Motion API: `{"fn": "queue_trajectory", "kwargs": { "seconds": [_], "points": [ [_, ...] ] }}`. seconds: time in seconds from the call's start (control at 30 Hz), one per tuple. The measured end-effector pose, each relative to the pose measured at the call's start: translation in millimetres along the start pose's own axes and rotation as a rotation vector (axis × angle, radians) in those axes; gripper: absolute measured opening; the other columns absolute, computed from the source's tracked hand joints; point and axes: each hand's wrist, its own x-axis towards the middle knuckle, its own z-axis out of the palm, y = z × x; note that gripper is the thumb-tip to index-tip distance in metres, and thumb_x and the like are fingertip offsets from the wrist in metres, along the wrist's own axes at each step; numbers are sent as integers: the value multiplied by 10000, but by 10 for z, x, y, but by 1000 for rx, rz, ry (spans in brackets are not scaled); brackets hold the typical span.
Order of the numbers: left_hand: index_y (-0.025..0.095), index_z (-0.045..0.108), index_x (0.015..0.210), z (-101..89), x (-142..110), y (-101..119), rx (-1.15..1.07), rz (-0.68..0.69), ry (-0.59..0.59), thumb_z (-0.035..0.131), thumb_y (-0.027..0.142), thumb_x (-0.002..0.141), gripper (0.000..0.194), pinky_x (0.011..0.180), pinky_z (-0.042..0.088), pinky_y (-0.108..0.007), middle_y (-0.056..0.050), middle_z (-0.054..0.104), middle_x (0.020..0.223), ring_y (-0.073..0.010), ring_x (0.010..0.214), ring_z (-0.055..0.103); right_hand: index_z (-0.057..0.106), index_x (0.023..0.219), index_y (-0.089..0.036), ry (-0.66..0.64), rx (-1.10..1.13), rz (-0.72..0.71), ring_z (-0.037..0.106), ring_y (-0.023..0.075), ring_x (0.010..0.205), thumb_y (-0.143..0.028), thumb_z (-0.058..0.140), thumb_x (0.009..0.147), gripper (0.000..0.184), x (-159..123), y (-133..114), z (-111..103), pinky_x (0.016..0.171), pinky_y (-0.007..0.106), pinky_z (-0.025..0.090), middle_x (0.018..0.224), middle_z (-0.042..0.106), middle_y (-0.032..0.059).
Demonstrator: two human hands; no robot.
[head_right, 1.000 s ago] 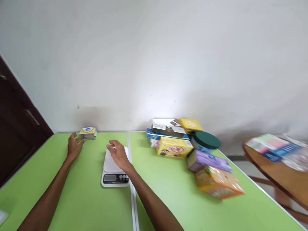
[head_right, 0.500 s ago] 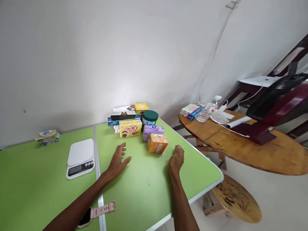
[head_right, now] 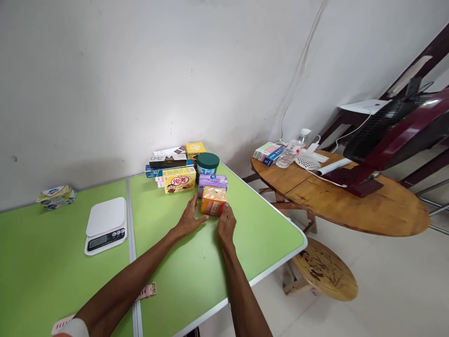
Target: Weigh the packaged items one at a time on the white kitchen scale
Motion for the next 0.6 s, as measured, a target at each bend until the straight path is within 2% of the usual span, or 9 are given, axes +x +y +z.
{"fn": "queue_trajectory", "kwargs": {
  "seconds": [0.13,0.23,0.3,0.37,0.47,0.6],
  "points": [
    [179,233,1642,-93,-208,90,7,-84,45,813,296,789,1038,1299,293,-563,-220,400,1658,-368,1566,370,738,1176,-130,-103,51,-60,645,298,1149,-800,344,958,808,-245,-77,113,1035,435,466,1253,746,179],
    [176,245,1626,-178,-396,151,16,-140,115,814,276,784,1021,1309,274,-559,-229,409,1644,-369,1568,362,721,1229,-146,-176,50,-48,643,298,1174,-763,385,965,750,-475,-133,226,1039,424,461,1307,726,169],
    [182,248,1622,-253,-535,164,8,-174,160,813,287,785,1015,1314,271,-556,-226,404,1645,-374,1566,363,723,1176,-151,-209,27,-25,654,291,1085,-782,420,942,738,-623,-172,304,964,397,482,1204,751,147],
    [161,250,1621,-361,-681,160,10,-197,207,809,293,782,1017,1320,268,-548,-233,408,1635,-382,1560,368,719,1068,-160,-250,-5,-15,643,269,939,-805,442,921,717,-753,-220,399,849,364,487,1016,755,104],
    [144,251,1622,-608,-915,156,44,-203,319,777,307,808,983,1315,288,-536,-236,422,1617,-374,1551,382,695,967,-178,-342,2,-59,601,242,831,-800,450,926,670,-925,-338,610,761,337,469,877,715,62],
    [193,309,1604,-1091,-1220,205,125,-138,550,739,330,841,886,1275,350,-540,-208,463,1589,-363,1516,436,705,1057,-181,-434,112,-166,630,258,902,-750,449,960,632,-1159,-613,1052,811,357,497,995,744,88]
  ]
}}
